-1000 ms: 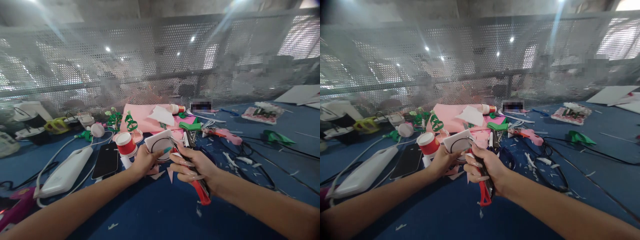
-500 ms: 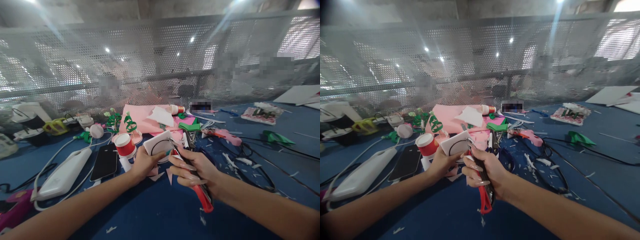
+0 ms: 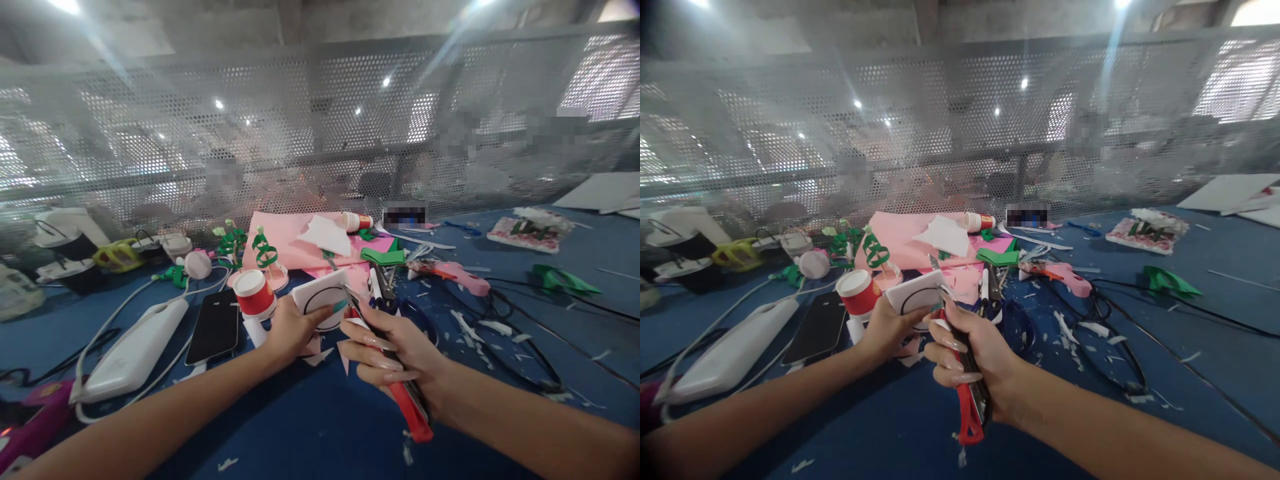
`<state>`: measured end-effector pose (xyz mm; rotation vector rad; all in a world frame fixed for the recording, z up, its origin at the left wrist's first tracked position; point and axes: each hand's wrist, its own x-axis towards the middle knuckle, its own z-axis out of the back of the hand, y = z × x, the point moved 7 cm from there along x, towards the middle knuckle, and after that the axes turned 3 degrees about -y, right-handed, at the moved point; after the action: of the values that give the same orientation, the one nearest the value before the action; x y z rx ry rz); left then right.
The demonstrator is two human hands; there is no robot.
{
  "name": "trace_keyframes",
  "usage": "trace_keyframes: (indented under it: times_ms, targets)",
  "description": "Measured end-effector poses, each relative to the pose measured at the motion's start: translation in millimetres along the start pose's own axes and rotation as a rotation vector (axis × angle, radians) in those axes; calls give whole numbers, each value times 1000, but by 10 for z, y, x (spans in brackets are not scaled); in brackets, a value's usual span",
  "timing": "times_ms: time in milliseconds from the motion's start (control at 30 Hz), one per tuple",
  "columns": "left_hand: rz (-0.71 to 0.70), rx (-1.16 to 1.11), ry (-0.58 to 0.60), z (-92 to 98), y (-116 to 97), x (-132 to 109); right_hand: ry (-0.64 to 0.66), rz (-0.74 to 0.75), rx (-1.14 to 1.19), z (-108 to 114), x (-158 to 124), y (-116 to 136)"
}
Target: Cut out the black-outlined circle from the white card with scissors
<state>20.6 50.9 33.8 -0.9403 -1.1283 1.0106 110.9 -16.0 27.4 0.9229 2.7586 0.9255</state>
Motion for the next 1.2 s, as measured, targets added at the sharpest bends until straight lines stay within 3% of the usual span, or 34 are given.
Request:
trace_keyframes:
  times_ms: [333,400,500,533,633,800,1200]
  targets:
    - [45,-22,11,-2,69,0,-51,-2,-36,27,-9,-30]
    - [90,-31,-33,43,132,41,-56,-22,-44,-5,-12,-77]
    - [222,-108,-200,187,275,115,-123,60,-35,-18,-33,-51]
    - [200,-132,-241,225,270,140,-176,163,-34,7,-55,27]
    - [104,-110,-239,237,185,173,-146,61,-100,5,-77,27]
    - [131,-126,-132,96,102,84,-91,-31,-75,35,-94,44]
    - [28,-169,-252,205,146,146,-106,-66,-51,-13,-88,-92]
